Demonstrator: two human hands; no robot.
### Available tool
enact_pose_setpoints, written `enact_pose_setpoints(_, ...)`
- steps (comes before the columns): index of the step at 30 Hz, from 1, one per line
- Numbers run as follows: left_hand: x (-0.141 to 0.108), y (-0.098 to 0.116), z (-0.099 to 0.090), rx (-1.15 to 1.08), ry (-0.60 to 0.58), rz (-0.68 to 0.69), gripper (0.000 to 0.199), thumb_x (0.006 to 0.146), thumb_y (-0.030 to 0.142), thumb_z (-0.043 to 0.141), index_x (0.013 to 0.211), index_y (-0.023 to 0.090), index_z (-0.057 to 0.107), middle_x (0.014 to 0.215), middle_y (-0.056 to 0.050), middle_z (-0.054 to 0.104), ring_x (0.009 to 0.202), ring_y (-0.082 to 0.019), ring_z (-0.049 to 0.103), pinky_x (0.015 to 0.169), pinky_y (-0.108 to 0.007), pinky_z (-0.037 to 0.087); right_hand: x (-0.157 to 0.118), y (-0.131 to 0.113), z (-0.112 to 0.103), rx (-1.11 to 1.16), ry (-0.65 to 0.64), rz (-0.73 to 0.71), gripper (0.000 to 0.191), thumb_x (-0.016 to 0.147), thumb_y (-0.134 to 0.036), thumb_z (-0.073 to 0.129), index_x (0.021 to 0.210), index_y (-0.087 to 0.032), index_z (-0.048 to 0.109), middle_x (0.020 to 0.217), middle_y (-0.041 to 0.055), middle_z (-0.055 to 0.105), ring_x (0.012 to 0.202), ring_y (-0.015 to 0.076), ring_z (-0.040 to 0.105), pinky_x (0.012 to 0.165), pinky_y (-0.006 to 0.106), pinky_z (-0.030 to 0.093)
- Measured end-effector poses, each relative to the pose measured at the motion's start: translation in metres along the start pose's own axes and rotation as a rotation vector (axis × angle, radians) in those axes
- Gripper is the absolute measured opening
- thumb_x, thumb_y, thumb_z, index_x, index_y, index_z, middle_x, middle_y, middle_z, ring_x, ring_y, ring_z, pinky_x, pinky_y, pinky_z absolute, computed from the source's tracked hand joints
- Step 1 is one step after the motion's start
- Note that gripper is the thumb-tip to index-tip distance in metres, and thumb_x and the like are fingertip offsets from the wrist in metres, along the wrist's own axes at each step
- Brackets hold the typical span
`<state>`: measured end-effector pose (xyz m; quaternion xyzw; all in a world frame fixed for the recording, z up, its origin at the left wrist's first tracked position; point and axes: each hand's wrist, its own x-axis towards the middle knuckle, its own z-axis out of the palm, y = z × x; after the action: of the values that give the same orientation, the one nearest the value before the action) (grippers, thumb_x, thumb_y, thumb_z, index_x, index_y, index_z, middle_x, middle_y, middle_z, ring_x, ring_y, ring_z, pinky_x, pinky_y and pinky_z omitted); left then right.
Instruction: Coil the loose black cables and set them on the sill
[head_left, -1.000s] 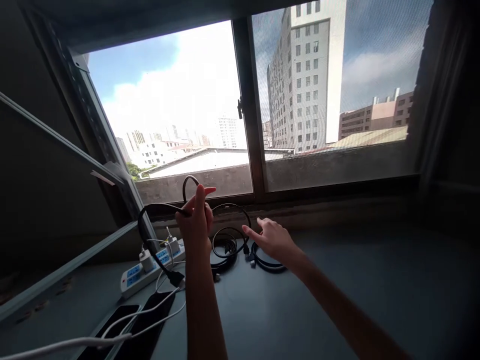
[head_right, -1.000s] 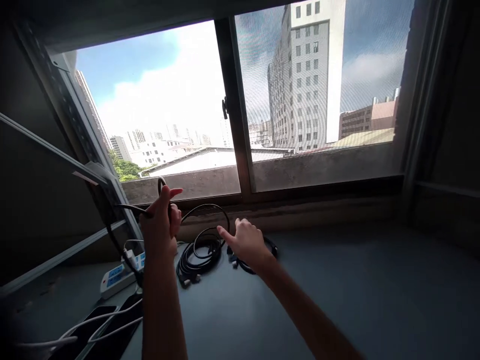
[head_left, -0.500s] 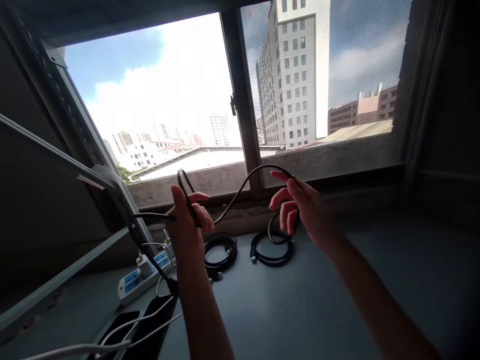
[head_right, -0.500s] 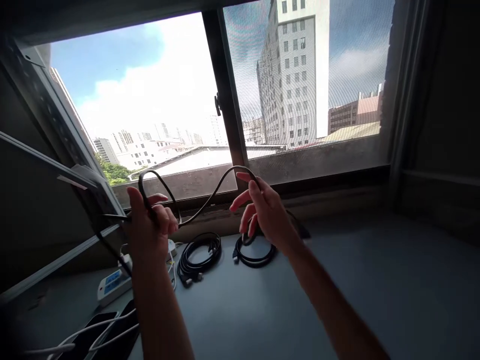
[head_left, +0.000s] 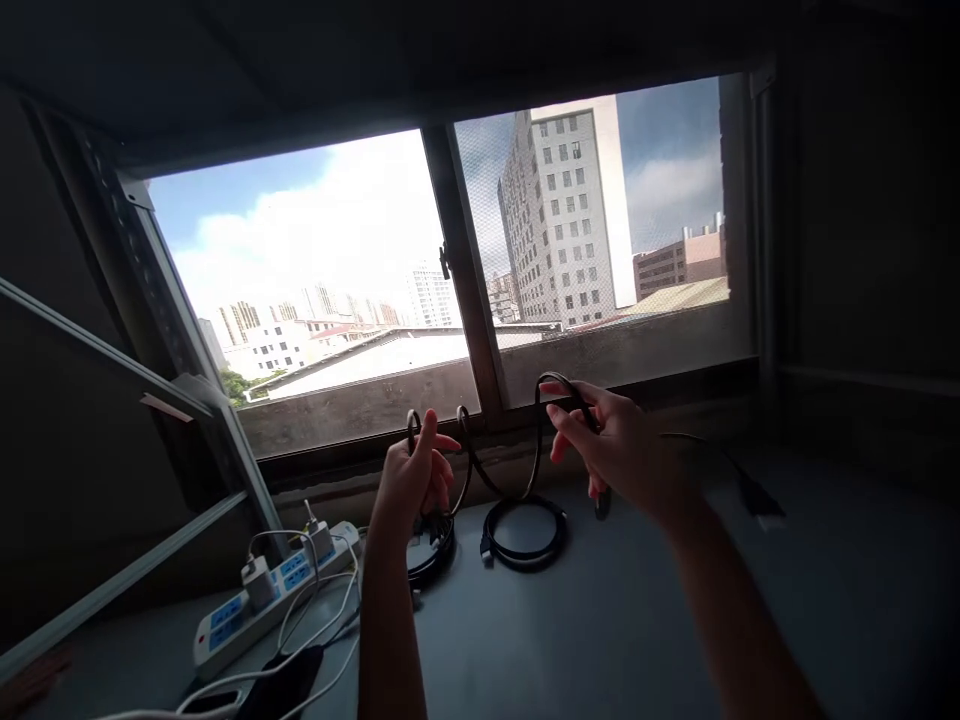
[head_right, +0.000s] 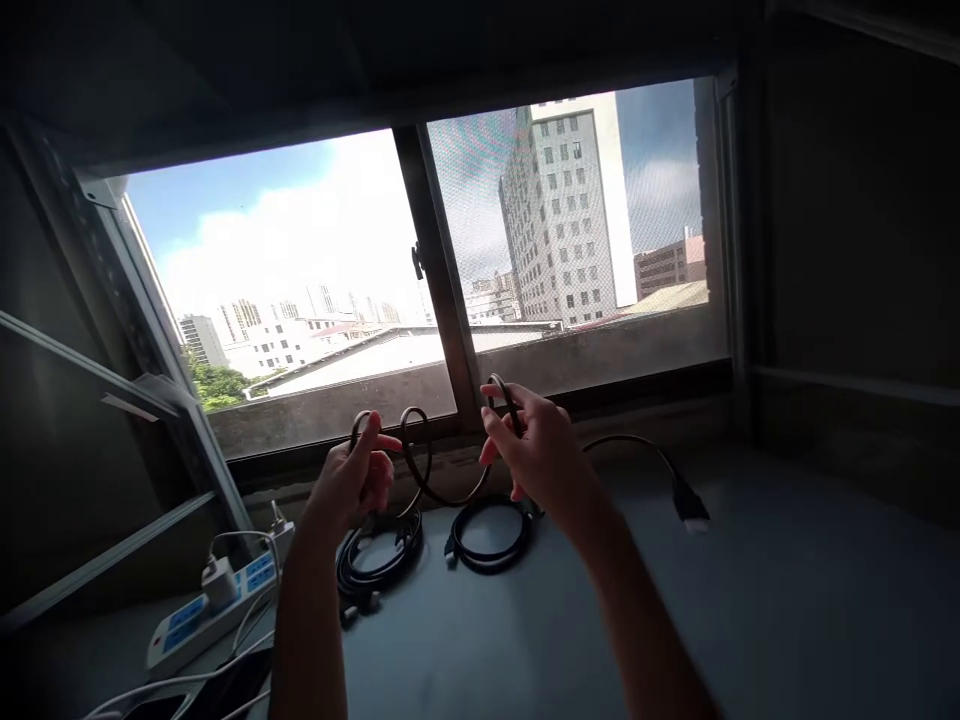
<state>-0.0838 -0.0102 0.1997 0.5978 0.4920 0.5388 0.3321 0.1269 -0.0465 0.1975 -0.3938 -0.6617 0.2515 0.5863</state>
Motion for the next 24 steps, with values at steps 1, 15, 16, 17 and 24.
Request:
enact_pose_setpoints(1, 0.000, 0.000, 0.005, 0.042, -0.062, -0.043, 0.061, 0.071, 0.071, 0.043, 0.066, 0.013, 0.059, 0.036, 0.001, 0.048, 0.026, -0.012, 0.046, 0.025, -0.019, 0.024, -0.001, -0.001, 0.000, -0.038, -0.004, 0.003, 0.038, 0.087, -0.034, 0.050, 0.119, -0.014, 0.051, 0.058, -0.0019, 0.063, 0.026, 0.0083, 0.042, 0.027, 0.018, 0.038)
enact_pose_setpoints(15, -0.004, 0.006, 0.039, 0.015, -0.086, -0.010, 0.053, 0.067, 0.064, 0.056, 0.046, 0.016, 0.046, 0.030, 0.003, 0.041, 0.022, -0.008, 0.037, 0.026, -0.017, 0.022, -0.001, -0.005, 0.039, -0.444, -0.191, -0.054, 0.025, 0.083, -0.021, 0.056, 0.107, -0.016, 0.063, 0.076, 0.0074, 0.068, 0.063, 0.0221, 0.065, 0.053, 0.024, 0.044)
enact_pose_setpoints(16, -0.002, 0.005, 0.039, 0.025, -0.059, -0.013, 0.051, 0.065, 0.062, 0.059, 0.047, 0.016, 0.046, 0.029, 0.004, 0.039, 0.022, -0.007, 0.035, 0.026, -0.017, 0.021, -0.001, -0.006, 0.045, -0.507, -0.189, -0.037, 0.034, 0.083, -0.020, 0.057, 0.117, -0.016, 0.059, 0.080, 0.0092, 0.068, 0.071, 0.0248, 0.066, 0.056, 0.026, 0.045)
enact_pose_setpoints(17, 0.000, 0.004, 0.038, 0.032, -0.030, -0.017, 0.049, 0.064, 0.060, 0.062, 0.049, 0.016, 0.047, 0.029, 0.005, 0.038, 0.022, -0.006, 0.034, 0.026, -0.017, 0.021, 0.000, -0.007, 0.051, -0.563, -0.195, -0.021, 0.041, 0.084, -0.018, 0.056, 0.124, -0.016, 0.055, 0.082, 0.0105, 0.069, 0.076, 0.0264, 0.066, 0.059, 0.028, 0.046)
enact_pose_setpoints(24, 0.009, -0.003, 0.029, 0.011, 0.177, 0.004, 0.041, 0.061, 0.053, 0.066, 0.054, 0.017, 0.048, 0.034, 0.008, 0.033, 0.027, -0.004, 0.029, 0.027, -0.016, 0.022, 0.009, 0.001, 0.064, -0.453, -0.198, -0.089, 0.050, 0.085, -0.027, 0.057, 0.134, -0.023, 0.046, 0.075, 0.0050, 0.069, 0.071, 0.0232, 0.065, 0.060, 0.028, 0.045)
